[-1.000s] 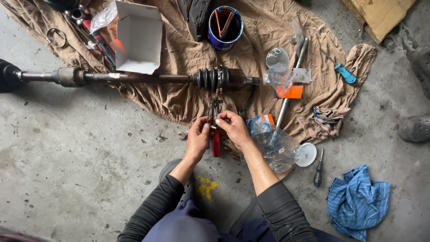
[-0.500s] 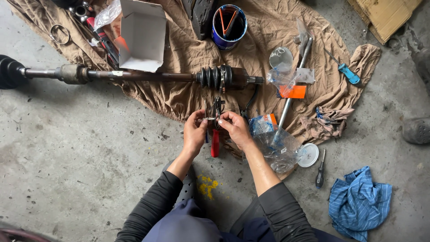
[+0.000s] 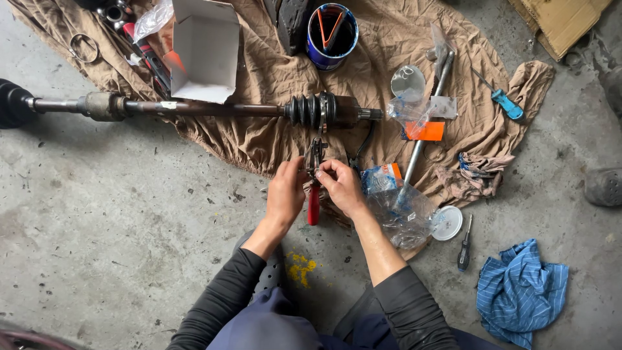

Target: The person sits on the workshop floor beside a driveshaft with a CV boot and uses red-handled pliers to tighten the metal boot clamp around the boot. They reposition the pliers on the clamp repeatedly, then pick up a hammer and tap near the clamp at the end.

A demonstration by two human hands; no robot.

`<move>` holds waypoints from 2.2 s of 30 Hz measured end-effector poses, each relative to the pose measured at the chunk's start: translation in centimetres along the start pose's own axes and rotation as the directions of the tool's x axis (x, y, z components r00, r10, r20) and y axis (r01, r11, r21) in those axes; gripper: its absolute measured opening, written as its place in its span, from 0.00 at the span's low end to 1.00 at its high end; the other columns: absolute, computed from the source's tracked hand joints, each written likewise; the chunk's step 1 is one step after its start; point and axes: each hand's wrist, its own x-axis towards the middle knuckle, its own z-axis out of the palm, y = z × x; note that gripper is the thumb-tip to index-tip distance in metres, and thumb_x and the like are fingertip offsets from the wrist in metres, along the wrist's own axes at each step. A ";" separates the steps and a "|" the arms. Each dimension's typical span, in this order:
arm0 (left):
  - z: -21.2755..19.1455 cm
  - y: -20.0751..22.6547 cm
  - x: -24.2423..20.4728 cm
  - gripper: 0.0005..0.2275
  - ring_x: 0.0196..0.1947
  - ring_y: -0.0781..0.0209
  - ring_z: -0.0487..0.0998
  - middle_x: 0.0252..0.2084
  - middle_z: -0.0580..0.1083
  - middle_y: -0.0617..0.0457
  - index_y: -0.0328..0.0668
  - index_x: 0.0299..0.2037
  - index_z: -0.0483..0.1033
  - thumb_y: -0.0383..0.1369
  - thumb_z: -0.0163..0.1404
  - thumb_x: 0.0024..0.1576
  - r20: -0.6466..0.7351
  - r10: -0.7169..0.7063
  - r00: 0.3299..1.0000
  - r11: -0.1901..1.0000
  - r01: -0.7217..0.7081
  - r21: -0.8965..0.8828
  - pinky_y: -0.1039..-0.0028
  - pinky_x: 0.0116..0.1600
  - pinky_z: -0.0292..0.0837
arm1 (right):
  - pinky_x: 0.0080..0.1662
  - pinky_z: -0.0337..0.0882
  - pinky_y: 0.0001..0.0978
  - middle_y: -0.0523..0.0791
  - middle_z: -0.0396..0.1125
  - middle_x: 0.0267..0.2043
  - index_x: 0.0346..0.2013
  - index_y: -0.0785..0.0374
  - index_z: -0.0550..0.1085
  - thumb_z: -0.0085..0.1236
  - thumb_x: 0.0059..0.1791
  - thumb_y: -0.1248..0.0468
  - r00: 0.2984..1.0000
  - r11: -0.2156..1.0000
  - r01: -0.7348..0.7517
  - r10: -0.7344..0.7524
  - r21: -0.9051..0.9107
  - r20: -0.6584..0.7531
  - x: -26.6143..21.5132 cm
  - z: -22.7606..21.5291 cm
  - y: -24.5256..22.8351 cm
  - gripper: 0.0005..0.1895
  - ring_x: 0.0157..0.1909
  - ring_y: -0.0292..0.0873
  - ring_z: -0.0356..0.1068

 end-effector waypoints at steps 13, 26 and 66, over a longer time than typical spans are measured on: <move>2.0 -2.5 0.5 0.15 0.35 0.71 0.78 0.39 0.77 0.57 0.34 0.57 0.73 0.26 0.52 0.60 0.381 -0.405 0.831 0.537 0.554 -0.636 0.79 0.39 0.76 | 0.42 0.67 0.24 0.40 0.69 0.36 0.38 0.67 0.75 0.59 0.51 0.66 1.000 0.997 -0.026 0.027 0.077 -0.005 0.3 -0.3 -0.1 0.05 0.39 0.31 0.66; -1.4 1.7 -3.0 0.13 0.33 0.46 0.79 0.34 0.78 0.45 0.48 0.52 0.78 0.40 0.48 0.62 0.142 -0.485 0.863 0.873 0.470 0.129 0.59 0.40 0.73 | 0.42 0.66 0.23 0.39 0.67 0.35 0.37 0.65 0.73 0.56 0.52 0.66 0.999 0.960 -0.036 0.033 0.279 0.014 0.6 0.2 0.8 0.04 0.38 0.30 0.64; 5.5 -4.0 0.3 0.08 0.36 0.73 0.71 0.39 0.72 0.55 0.36 0.46 0.68 0.33 0.46 0.68 0.138 -0.422 0.896 0.433 0.333 -0.837 0.80 0.41 0.76 | 0.52 0.73 0.29 0.50 0.61 0.62 0.38 0.66 0.77 0.61 0.50 0.64 0.984 0.961 0.155 -0.172 -0.230 -0.054 1.8 0.5 -2.4 0.07 0.56 0.40 0.68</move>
